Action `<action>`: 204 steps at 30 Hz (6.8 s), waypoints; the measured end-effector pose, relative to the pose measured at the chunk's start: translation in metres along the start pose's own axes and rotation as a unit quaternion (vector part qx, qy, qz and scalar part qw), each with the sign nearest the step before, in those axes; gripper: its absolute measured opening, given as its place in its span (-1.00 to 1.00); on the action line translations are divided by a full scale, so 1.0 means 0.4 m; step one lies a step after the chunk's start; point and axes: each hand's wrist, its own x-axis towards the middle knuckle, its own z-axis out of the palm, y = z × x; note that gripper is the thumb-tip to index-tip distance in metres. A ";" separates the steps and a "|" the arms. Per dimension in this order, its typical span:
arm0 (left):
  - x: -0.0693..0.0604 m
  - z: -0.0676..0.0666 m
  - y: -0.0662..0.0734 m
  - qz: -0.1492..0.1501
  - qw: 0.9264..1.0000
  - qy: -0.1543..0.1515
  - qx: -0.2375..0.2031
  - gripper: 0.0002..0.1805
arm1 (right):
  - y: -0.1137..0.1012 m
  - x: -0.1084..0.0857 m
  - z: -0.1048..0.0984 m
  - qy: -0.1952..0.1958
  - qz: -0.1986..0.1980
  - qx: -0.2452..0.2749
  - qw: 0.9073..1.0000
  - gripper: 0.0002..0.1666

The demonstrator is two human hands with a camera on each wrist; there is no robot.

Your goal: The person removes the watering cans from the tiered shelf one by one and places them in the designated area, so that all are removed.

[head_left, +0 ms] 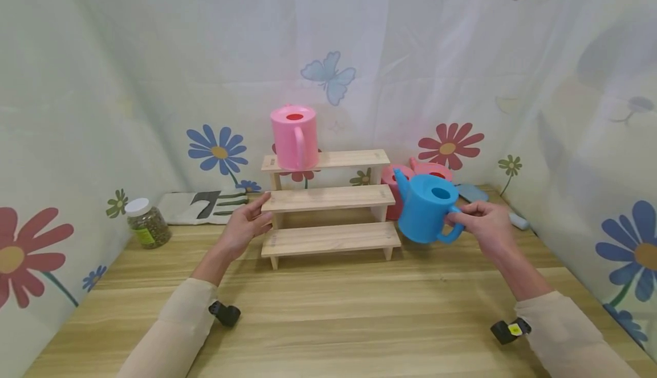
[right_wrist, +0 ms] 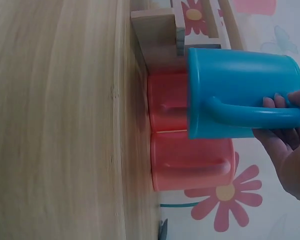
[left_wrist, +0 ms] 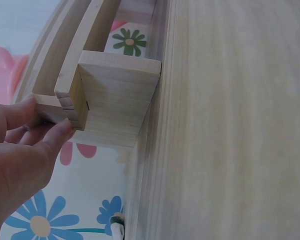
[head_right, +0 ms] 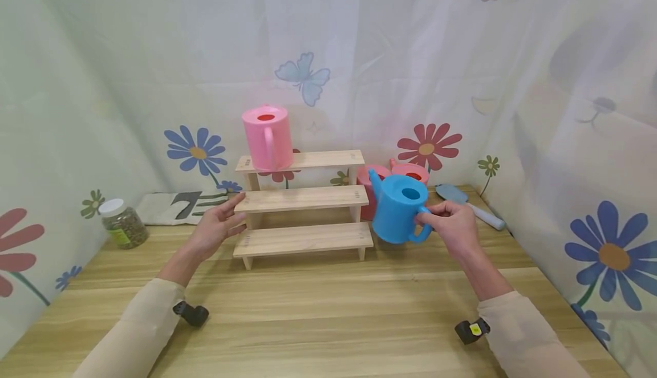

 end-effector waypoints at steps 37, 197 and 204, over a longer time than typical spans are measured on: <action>0.001 -0.003 0.001 0.000 1.000 -0.002 -0.006 -0.33 | 0.052 0.037 0.002 -0.138 0.057 -0.020 0.989 -0.60; 0.006 -0.005 -0.009 0.011 1.000 -0.008 -0.011 -0.33 | -0.393 0.198 0.472 0.030 -0.086 0.190 0.977 -0.54; 0.005 -0.006 -0.004 0.004 1.000 -0.005 -0.006 -0.32 | -0.364 0.184 0.346 0.022 -0.091 0.206 0.974 -0.53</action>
